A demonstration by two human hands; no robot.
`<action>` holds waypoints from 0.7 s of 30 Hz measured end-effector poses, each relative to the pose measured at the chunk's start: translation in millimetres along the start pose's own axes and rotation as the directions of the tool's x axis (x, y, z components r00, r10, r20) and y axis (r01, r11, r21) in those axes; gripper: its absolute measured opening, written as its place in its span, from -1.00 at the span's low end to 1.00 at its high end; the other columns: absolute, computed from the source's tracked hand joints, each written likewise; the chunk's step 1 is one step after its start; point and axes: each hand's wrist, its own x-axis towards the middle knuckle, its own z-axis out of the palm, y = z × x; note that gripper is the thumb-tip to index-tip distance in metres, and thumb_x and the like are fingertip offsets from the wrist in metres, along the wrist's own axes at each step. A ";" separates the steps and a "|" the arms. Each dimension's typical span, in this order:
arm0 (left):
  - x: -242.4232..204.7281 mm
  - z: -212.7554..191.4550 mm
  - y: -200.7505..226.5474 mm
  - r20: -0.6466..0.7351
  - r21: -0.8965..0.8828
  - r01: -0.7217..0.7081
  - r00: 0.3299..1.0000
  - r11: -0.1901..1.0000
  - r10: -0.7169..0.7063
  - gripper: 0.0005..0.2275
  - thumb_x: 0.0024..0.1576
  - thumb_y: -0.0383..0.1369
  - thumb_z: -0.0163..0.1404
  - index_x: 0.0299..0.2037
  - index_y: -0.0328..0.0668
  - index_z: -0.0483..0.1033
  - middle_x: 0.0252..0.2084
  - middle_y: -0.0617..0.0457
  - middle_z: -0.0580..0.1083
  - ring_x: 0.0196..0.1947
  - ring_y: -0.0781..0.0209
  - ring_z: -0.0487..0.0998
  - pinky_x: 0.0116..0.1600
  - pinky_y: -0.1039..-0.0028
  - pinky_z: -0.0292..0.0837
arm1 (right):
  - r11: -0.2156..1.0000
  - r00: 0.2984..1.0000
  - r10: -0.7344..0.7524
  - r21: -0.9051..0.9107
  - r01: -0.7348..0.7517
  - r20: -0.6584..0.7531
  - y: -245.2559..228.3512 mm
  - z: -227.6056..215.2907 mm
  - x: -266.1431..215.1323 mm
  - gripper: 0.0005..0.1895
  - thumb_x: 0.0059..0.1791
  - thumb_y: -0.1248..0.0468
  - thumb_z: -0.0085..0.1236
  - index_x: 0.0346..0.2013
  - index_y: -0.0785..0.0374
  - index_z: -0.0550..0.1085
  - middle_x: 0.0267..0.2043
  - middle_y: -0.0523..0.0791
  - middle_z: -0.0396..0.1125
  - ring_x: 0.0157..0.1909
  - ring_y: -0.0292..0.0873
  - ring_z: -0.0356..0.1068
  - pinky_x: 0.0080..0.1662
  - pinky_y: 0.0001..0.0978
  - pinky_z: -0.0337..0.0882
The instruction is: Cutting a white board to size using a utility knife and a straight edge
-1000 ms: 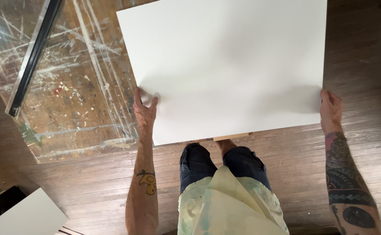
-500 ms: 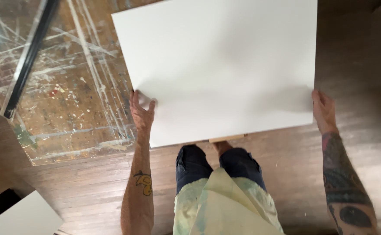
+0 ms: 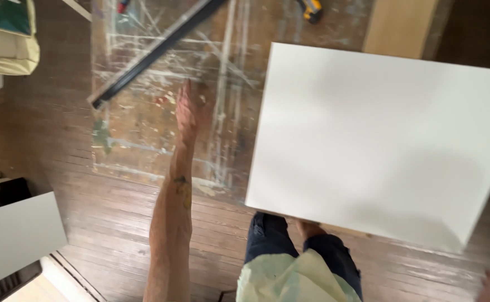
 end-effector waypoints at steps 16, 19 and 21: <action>197.1 -95.9 -44.7 0.413 0.201 -0.174 0.907 0.964 0.078 -0.46 0.10 -0.14 0.24 0.31 -0.02 0.46 -0.04 -0.23 0.49 -0.16 -0.35 0.59 -0.11 -0.15 0.49 | 0.432 0.689 0.698 0.651 -0.624 0.197 -163.1 86.8 -184.2 -0.25 0.20 -0.20 -0.19 0.42 0.36 0.08 0.38 0.04 0.23 0.36 -0.04 0.30 0.32 -0.23 0.36; 198.9 -93.5 -49.2 0.478 0.241 -0.452 0.826 0.859 0.301 -0.05 -0.02 -0.06 0.36 0.52 -0.27 0.12 0.16 -0.20 0.49 0.15 -0.18 0.41 0.28 0.00 0.31 | 0.265 0.605 0.776 0.778 -0.570 0.178 -139.9 111.9 -156.9 -0.24 0.09 -0.35 -0.02 0.32 0.12 0.25 0.21 -0.18 0.45 0.15 -0.24 0.53 0.13 -0.40 0.60; 185.4 -103.8 -13.5 0.571 0.244 -0.254 0.818 0.936 0.073 -0.28 0.08 -0.22 0.32 0.33 -0.28 0.13 -0.04 -0.17 0.51 -0.11 -0.10 0.51 0.02 0.10 0.49 | 0.283 0.598 0.783 0.756 -0.590 0.173 -156.5 114.1 -163.0 -0.27 0.10 -0.34 -0.09 0.33 0.11 0.27 0.22 -0.17 0.43 0.17 -0.24 0.51 0.16 -0.36 0.58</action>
